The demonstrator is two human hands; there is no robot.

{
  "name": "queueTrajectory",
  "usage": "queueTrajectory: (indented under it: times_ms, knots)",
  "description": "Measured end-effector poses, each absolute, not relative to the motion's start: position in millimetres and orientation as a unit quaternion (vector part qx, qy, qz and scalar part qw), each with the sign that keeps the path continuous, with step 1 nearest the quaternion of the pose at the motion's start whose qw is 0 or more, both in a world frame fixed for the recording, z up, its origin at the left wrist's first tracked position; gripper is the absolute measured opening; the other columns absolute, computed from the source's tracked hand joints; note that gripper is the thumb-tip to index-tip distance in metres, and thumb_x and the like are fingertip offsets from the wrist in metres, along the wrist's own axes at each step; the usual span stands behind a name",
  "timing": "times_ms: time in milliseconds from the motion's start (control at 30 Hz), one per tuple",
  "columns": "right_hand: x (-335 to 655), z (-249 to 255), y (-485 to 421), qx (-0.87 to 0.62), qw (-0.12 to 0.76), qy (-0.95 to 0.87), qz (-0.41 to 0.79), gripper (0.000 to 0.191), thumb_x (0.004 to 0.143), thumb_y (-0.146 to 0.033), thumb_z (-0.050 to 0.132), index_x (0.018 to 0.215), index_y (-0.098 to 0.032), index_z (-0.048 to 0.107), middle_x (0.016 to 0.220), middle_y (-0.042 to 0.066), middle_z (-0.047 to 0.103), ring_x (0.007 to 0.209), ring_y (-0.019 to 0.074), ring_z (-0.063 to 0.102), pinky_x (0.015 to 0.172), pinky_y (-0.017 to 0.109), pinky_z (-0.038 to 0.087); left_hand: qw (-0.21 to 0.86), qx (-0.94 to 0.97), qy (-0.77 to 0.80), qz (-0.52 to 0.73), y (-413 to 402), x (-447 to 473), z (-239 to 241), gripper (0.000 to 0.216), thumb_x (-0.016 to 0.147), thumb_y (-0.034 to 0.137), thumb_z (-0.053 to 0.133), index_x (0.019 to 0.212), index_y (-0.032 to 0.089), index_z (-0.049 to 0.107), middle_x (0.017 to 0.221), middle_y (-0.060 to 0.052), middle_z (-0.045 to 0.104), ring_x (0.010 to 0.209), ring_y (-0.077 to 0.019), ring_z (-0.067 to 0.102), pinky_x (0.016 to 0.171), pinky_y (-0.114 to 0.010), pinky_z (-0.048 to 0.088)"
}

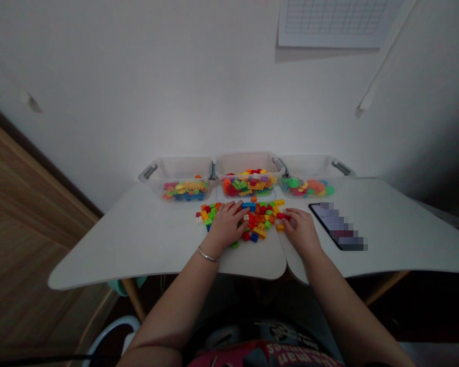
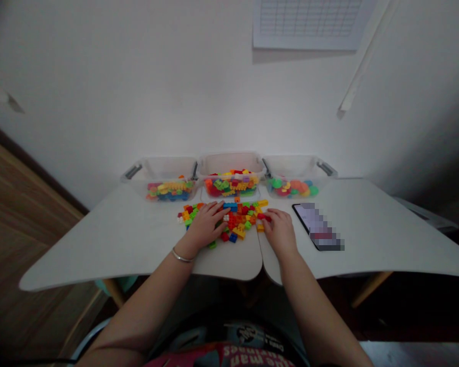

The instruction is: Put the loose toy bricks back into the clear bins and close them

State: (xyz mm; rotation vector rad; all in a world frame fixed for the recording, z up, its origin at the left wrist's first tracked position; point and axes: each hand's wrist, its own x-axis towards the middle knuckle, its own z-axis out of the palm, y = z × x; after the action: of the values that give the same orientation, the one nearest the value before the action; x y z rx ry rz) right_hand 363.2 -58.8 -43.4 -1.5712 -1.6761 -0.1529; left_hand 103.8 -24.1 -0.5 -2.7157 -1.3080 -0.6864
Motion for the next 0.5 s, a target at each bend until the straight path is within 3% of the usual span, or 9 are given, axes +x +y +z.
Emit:
queueTrajectory:
  times_ms: [233, 500]
  knots:
    - [341, -20, -63, -0.582, 0.462, -0.668, -0.031, 0.022, 0.088, -0.032, 0.055, 0.095, -0.019, 0.071, 0.103, 0.011, 0.072, 0.099, 0.0272, 0.062, 0.093, 0.047, 0.045, 0.014, -0.878, -0.37, -0.302, -21, 103, 1, 0.033, 0.094, 0.029, 0.052, 0.125, 0.023, 0.062, 0.128, -0.008, 0.064, 0.118, -0.0241, 0.056, 0.105, -0.046, 0.042]
    - [290, -14, -67, -0.516, 0.427, -0.743, 0.011, 0.013, 0.087, -0.025, 0.06, 0.094, -0.022, 0.07, 0.095, 0.007, 0.072, 0.092, 0.0252, 0.062, 0.089, 0.044, 0.046, 0.011, -0.882, -0.291, -0.37, -24, 102, 3, 0.018, 0.091, 0.032, 0.059, 0.1, 0.02, 0.069, 0.096, -0.006, 0.073, 0.094, -0.021, 0.065, 0.086, -0.037, 0.051]
